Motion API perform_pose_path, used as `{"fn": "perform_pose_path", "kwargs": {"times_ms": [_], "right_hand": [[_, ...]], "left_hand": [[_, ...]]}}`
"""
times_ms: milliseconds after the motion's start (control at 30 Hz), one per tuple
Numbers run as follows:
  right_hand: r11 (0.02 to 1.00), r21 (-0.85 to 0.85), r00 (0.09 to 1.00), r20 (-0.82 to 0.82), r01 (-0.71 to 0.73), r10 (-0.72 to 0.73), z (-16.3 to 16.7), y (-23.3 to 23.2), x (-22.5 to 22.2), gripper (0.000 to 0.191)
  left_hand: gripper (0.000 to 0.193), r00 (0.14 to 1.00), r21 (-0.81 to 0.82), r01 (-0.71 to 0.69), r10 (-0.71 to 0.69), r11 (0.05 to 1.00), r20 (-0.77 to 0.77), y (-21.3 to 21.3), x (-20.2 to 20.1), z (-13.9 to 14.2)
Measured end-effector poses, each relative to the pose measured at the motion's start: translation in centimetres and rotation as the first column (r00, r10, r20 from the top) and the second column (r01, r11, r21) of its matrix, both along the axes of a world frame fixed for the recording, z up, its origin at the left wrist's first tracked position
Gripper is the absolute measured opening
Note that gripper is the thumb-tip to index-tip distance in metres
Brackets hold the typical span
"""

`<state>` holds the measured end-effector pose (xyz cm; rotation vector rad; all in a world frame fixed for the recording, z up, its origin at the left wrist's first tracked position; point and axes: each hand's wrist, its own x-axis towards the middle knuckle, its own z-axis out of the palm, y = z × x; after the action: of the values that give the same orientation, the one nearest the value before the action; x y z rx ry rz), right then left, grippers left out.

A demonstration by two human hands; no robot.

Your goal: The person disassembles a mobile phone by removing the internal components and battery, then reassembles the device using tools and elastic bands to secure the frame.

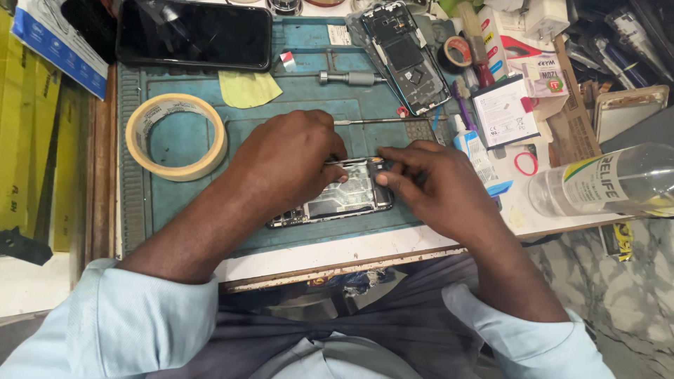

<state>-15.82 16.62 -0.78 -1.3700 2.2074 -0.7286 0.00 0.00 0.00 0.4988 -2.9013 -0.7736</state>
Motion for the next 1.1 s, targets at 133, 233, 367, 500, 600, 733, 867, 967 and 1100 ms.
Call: {"fn": "perform_pose_path", "kwargs": {"times_ms": [133, 233, 367, 500, 600, 733, 867, 967, 1100], "right_hand": [[0.984, -0.112, 0.972, -0.208, -0.138, 0.113, 0.0, 0.2, -1.2, 0.023], [0.961, -0.143, 0.950, -0.242, -0.237, 0.198, 0.0, -0.4, -2.5, 0.016], [0.894, -0.103, 0.862, -0.333, -0.437, 0.383, -0.1, -1.9, -3.6, 0.012], [0.862, -0.073, 0.822, -0.351, -0.502, 0.449, -0.4, -2.4, -4.2, 0.013], [0.845, -0.037, 0.786, -0.390, -0.534, 0.480, -0.8, -2.8, -4.5, 0.014], [0.839, -0.053, 0.774, -0.422, -0.541, 0.472, -1.9, -3.0, -4.7, 0.013], [0.837, -0.105, 0.793, -0.402, -0.537, 0.458, -2.8, -3.1, -5.1, 0.013], [0.866, -0.113, 0.833, -0.357, -0.488, 0.423, -3.2, -3.1, -5.2, 0.014], [0.882, -0.113, 0.857, -0.321, -0.458, 0.404, -3.3, -2.9, -5.3, 0.015]], "left_hand": [[0.023, 0.999, -0.026, 0.025, -0.025, 0.999, -0.021, 0.0, -0.2, 0.1], [0.026, 0.999, -0.024, 0.045, -0.045, 0.999, -0.028, -0.2, -0.5, 0.2], [0.023, 0.999, 0.024, 0.025, -0.026, 0.999, 0.027, -0.6, -2.0, -0.2], [0.015, 0.998, 0.040, 0.056, -0.055, 0.998, -0.013, -1.2, -2.8, -1.2], [0.017, 0.998, 0.146, 0.060, -0.056, 0.987, -0.031, -1.6, -2.8, -2.1], [0.016, 0.997, 0.140, 0.071, -0.064, 0.988, -0.053, -2.0, -2.9, -3.2], [0.015, 0.999, 0.117, 0.051, -0.050, 0.992, -0.013, -2.2, -3.3, -3.7], [0.018, 0.998, 0.119, 0.053, -0.050, 0.991, -0.024, -2.2, -3.3, -3.9], [0.016, 0.977, 0.124, 0.137, -0.113, 0.983, -0.183, -2.3, -3.6, -4.2]]}}
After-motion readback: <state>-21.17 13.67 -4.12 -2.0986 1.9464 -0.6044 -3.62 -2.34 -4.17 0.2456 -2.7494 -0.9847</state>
